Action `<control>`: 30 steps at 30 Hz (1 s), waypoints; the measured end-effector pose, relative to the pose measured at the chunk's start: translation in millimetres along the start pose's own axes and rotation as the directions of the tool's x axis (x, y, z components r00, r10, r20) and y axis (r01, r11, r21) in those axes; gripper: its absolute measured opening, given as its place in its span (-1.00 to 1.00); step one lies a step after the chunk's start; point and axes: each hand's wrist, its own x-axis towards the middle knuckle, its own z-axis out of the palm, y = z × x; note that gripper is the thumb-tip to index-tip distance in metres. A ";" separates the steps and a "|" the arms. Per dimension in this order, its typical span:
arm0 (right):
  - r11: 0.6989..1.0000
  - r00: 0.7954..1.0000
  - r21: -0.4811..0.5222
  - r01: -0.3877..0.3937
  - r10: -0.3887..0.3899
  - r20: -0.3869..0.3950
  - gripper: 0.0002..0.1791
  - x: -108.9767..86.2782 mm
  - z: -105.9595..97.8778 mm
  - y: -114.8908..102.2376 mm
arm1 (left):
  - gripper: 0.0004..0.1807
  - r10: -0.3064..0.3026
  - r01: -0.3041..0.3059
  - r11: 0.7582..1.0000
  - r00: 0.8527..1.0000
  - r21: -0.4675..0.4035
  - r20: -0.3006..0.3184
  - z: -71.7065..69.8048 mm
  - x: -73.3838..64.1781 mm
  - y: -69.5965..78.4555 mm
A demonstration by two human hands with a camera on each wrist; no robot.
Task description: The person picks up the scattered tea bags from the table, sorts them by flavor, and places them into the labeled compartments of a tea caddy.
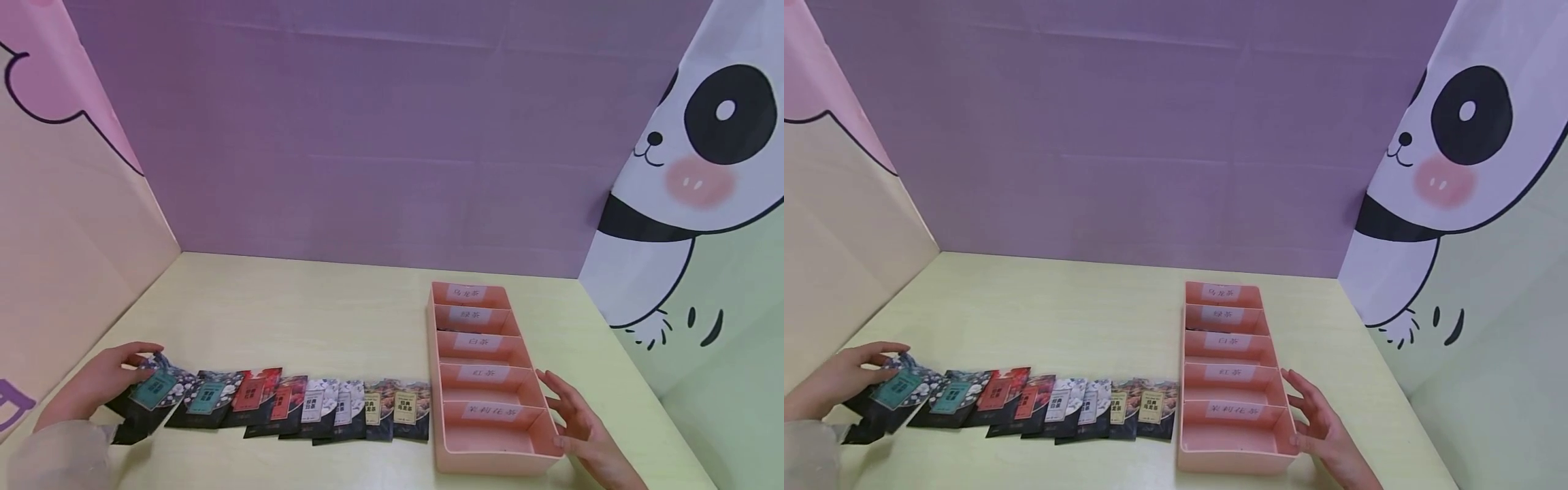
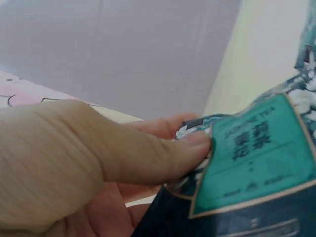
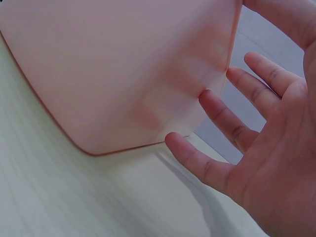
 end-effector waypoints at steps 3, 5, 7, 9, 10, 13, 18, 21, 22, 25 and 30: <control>1.000 1.000 0.018 0.002 -0.002 0.011 -0.22 -1.1 -0.2 0.5 | -0.54 0.015 -0.017 0.998 0.999 -0.068 -0.029 -3.0 -3.5 1.3; 1.000 1.000 0.014 -0.012 0.012 0.001 -0.22 -1.5 0.4 -0.1 | -0.60 0.021 -0.026 0.994 0.999 -0.108 -0.047 -4.7 -5.9 5.1; 1.000 1.000 0.004 -0.021 0.021 -0.011 -0.21 -1.7 0.9 -0.4 | -0.69 0.031 -0.040 0.988 0.997 -0.148 -0.065 -5.6 -7.1 8.5; 1.000 1.000 0.001 -0.021 0.021 -0.013 -0.21 -1.5 0.9 -0.4 | -0.75 0.053 -0.070 0.980 0.994 -0.187 -0.090 -4.7 -7.4 12.4; 1.000 1.000 -0.001 -0.021 0.021 -0.016 -0.21 -1.5 1.0 -0.6 | -0.75 0.062 -0.083 0.976 0.992 -0.203 -0.108 -3.5 -7.4 14.6; 1.000 1.000 -0.009 -0.009 0.009 -0.008 -0.22 -1.1 0.4 -0.1 | -0.71 0.077 -0.116 0.962 0.984 -0.247 -0.162 1.8 -6.2 22.1; 1.000 1.000 -0.029 0.012 -0.012 -0.001 -0.20 0.2 0.0 -0.2 | -0.68 0.072 -0.137 0.942 0.973 -0.305 -0.217 10.4 -0.8 34.4; 0.999 1.000 -0.034 0.010 -0.010 -0.008 -0.19 0.4 0.2 -0.1 | -0.74 0.057 -0.129 0.941 0.972 -0.313 -0.228 13.6 3.0 41.6; 0.999 1.000 -0.036 0.010 -0.010 -0.010 -0.19 0.4 0.5 -0.2 | -0.72 0.051 -0.124 0.943 0.971 -0.308 -0.235 14.4 4.1 44.1; 0.999 1.000 -0.043 0.007 -0.008 -0.014 -0.19 0.1 1.2 -0.4 | -0.63 0.027 -0.105 0.950 0.966 -0.293 -0.257 16.9 6.7 51.4; 0.999 1.000 -0.043 -0.019 0.018 -0.025 -0.18 -0.4 3.2 -2.2 | -0.61 0.020 -0.114 0.948 0.953 -0.297 -0.302 23.5 8.9 64.0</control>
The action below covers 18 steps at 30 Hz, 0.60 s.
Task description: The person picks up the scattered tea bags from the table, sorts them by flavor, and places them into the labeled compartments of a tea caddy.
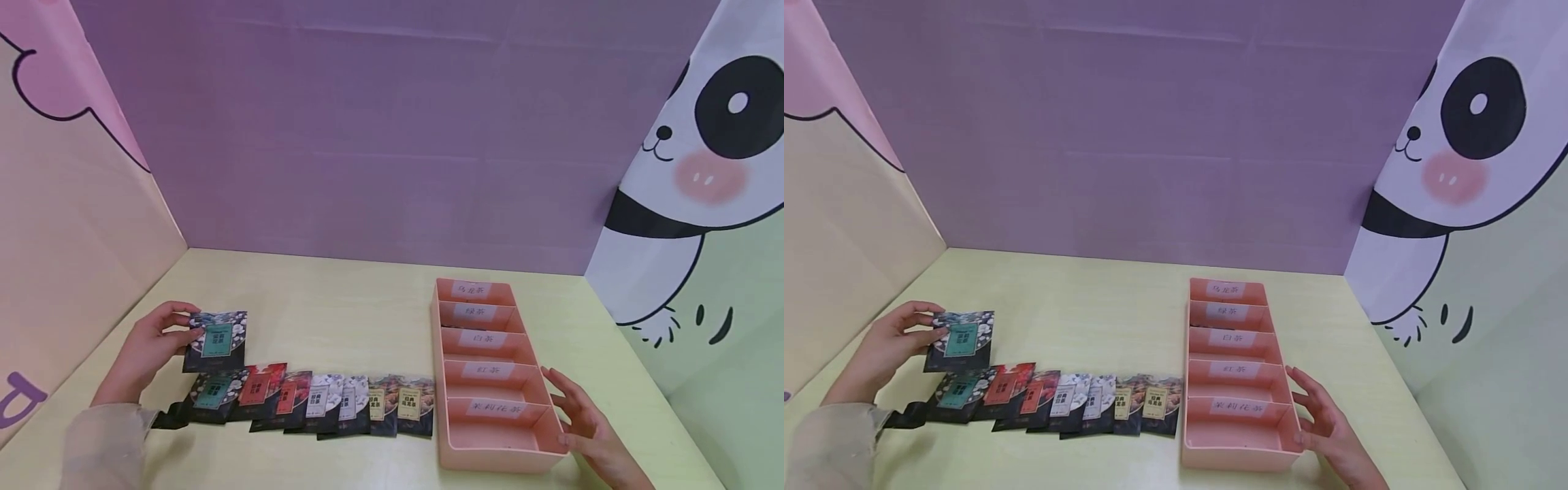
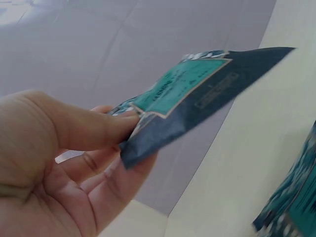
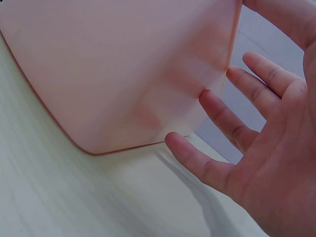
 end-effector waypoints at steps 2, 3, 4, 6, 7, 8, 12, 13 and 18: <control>1.000 1.000 0.001 -0.006 0.006 -0.004 -0.18 0.0 0.4 -0.6 | -0.62 0.001 -0.001 1.000 1.000 -0.019 -0.007 5.2 0.2 4.1; 1.000 1.000 0.003 -0.008 0.008 -0.007 -0.18 0.1 0.7 -0.7 | -0.62 0.001 -0.001 1.000 1.000 -0.029 -0.009 7.9 0.4 6.2; 1.000 1.000 0.003 0.001 -0.001 -0.001 -0.17 0.1 0.4 -0.3 | -0.62 0.001 -0.001 0.999 1.000 -0.037 -0.012 10.7 0.8 8.4; 1.000 1.000 0.005 0.017 -0.017 0.008 -0.18 0.3 0.2 0.5 | -0.63 0.008 -0.008 0.999 1.000 -0.050 -0.017 16.2 2.1 12.7; 1.000 1.000 0.006 0.024 -0.025 0.010 -0.18 0.5 0.1 0.9 | -0.64 0.015 -0.016 0.998 1.000 -0.054 -0.023 18.9 3.1 14.9; 1.000 1.000 0.006 0.029 -0.029 0.012 -0.18 0.8 0.0 1.3 | -0.65 0.024 -0.026 0.998 0.999 -0.060 -0.028 21.5 4.4 17.3; 0.999 0.999 0.008 0.041 -0.041 0.010 -0.19 0.8 -0.6 2.8 | -0.68 0.057 -0.062 0.993 0.997 -0.098 -0.052 32.6 9.8 28.5; 0.999 0.999 0.007 0.045 -0.045 0.009 -0.19 0.6 -0.7 2.9 | -0.69 0.060 -0.066 0.992 0.997 -0.111 -0.058 35.5 11.0 31.8; 0.998 0.998 0.004 0.056 -0.056 0.017 -0.18 -0.3 -1.7 2.1 | -0.70 0.065 -0.076 0.982 0.995 -0.174 -0.072 50.4 15.7 48.9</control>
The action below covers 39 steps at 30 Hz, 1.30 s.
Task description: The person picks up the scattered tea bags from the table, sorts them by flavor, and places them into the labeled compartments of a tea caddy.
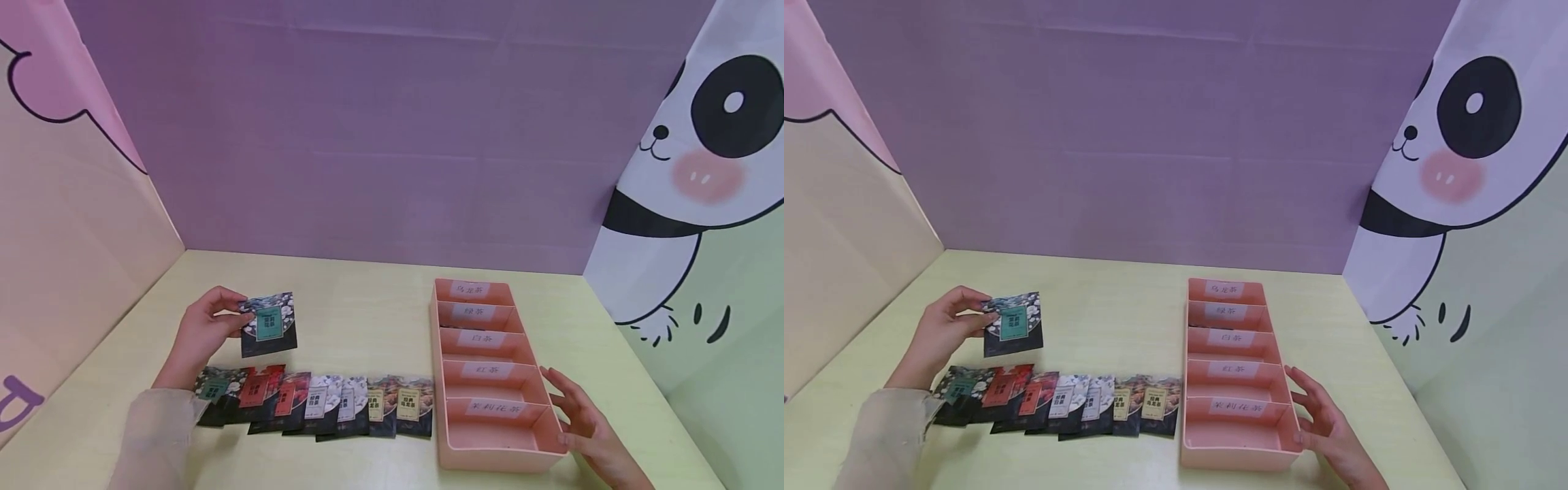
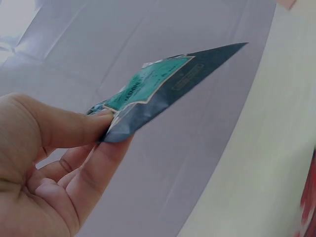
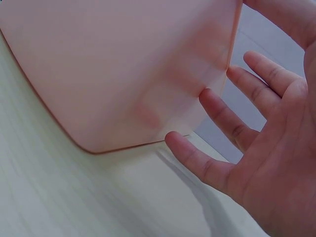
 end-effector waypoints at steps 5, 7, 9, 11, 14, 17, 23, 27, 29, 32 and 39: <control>0.998 0.998 0.001 -0.063 0.063 -0.027 -0.18 -1.4 1.4 -2.5 | -0.72 0.007 -0.007 0.998 1.000 -0.061 0.003 21.5 3.1 11.5; 0.996 0.995 0.003 -0.088 0.089 -0.039 -0.19 -2.3 1.9 -3.4 | -0.73 0.003 -0.002 0.997 1.000 -0.075 0.014 31.4 4.4 15.6; 0.996 0.995 0.001 -0.093 0.093 -0.042 -0.19 -2.9 2.1 -4.1 | -0.75 0.000 0.003 0.996 1.000 -0.089 0.029 42.0 5.8 19.7; 0.996 0.995 0.001 -0.089 0.089 -0.038 -0.19 -3.0 2.1 -4.4 | -0.77 -0.003 0.007 0.995 0.999 -0.097 0.043 53.0 7.2 23.9; 0.997 0.997 -0.001 -0.074 0.074 -0.034 -0.19 -2.5 1.5 -3.6 | -0.79 -0.002 0.010 0.993 0.998 -0.118 0.067 68.3 8.9 31.0; 0.999 0.999 -0.004 -0.050 0.050 -0.021 -0.18 -1.7 0.3 -2.4 | -0.80 0.006 0.006 0.989 0.997 -0.147 0.082 80.3 10.3 39.5; 1.000 1.000 -0.001 -0.028 0.028 -0.006 -0.19 -0.8 -0.7 -2.1 | -0.81 0.042 -0.020 0.976 0.994 -0.217 0.097 101.5 8.7 53.9; 1.000 1.000 0.004 -0.006 0.006 0.011 -0.19 0.2 -0.2 -3.1 | -0.81 0.071 -0.035 0.970 0.988 -0.242 0.138 117.9 2.7 59.4; 1.000 1.000 0.003 -0.015 0.015 0.005 -0.19 0.6 0.4 -4.0 | -0.80 0.085 -0.039 0.965 0.982 -0.261 0.168 125.9 -0.8 62.4; 1.000 1.000 -0.002 -0.029 0.029 -0.006 -0.20 0.9 1.0 -5.1 | -0.80 0.115 -0.053 0.956 0.972 -0.288 0.205 135.7 -6.0 68.1; 1.000 1.000 0.003 -0.004 0.004 0.001 -0.19 1.2 0.8 -3.7 | -0.79 0.185 -0.094 0.940 0.949 -0.329 0.257 149.9 -16.7 83.9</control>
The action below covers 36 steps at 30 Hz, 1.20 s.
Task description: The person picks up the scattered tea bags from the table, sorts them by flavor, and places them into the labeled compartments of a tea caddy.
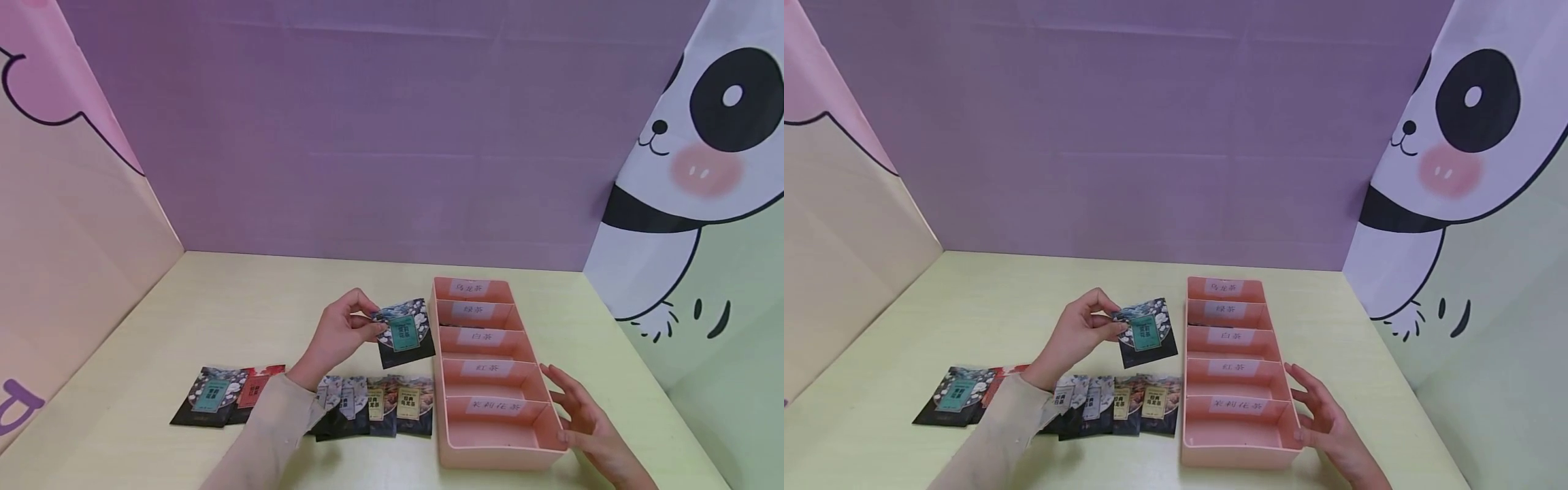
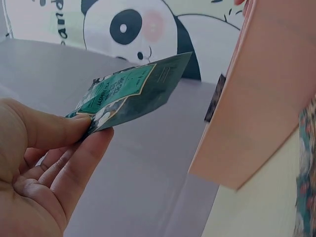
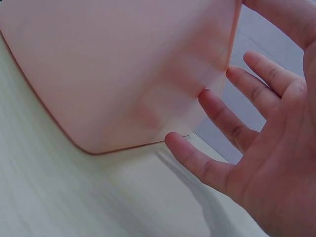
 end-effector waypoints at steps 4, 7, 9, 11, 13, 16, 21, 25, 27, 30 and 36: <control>1.000 1.000 -0.004 -0.025 0.025 -0.014 -0.20 0.8 0.6 0.9 | -0.80 0.022 -0.021 1.000 0.998 -0.017 0.065 10.6 -5.3 5.0; 1.000 1.000 0.003 -0.029 0.029 -0.013 -0.20 0.9 1.2 0.9 | -0.80 0.037 -0.033 0.999 0.992 -0.032 0.119 18.7 -9.5 7.3; 0.999 0.999 0.009 -0.032 0.032 -0.017 -0.20 1.1 1.9 0.8 | -0.80 0.045 -0.039 0.998 0.988 -0.044 0.148 23.9 -11.7 8.5; 0.999 0.999 0.010 -0.034 0.034 -0.020 -0.20 1.5 2.3 1.0 | -0.80 0.049 -0.040 0.997 0.984 -0.060 0.171 29.1 -13.3 10.0; 0.999 0.999 0.010 -0.036 0.036 -0.025 -0.21 2.1 2.6 1.1 | -0.79 0.059 -0.045 0.996 0.978 -0.074 0.199 34.2 -14.9 11.9; 1.000 1.000 0.015 -0.013 0.013 -0.007 -0.21 2.9 1.8 1.8 | -0.79 0.073 -0.054 0.995 0.967 -0.081 0.246 42.1 -16.8 14.7; 0.998 0.998 0.042 0.054 -0.056 0.039 -0.20 4.4 -2.0 2.4 | -0.80 0.108 -0.087 0.993 0.942 -0.081 0.318 53.8 -17.9 17.5; 0.997 0.998 0.047 0.053 -0.055 0.042 -0.20 4.7 -3.3 2.5 | -0.82 0.131 -0.112 0.991 0.926 -0.075 0.353 60.9 -18.6 17.3; 0.999 0.999 0.037 0.037 -0.038 0.032 -0.20 3.8 -2.9 2.8 | -0.83 0.138 -0.124 0.990 0.915 -0.062 0.378 63.9 -19.7 17.0; 1.000 1.000 0.008 0.003 -0.003 0.006 -0.18 2.3 -1.9 3.3 | -0.84 0.128 -0.122 0.992 0.897 -0.042 0.423 67.6 -21.3 16.0; 0.999 0.999 -0.016 -0.033 0.032 -0.032 -0.19 0.8 -0.7 3.9 | -0.85 0.132 -0.129 0.991 0.875 -0.039 0.465 72.1 -23.1 16.7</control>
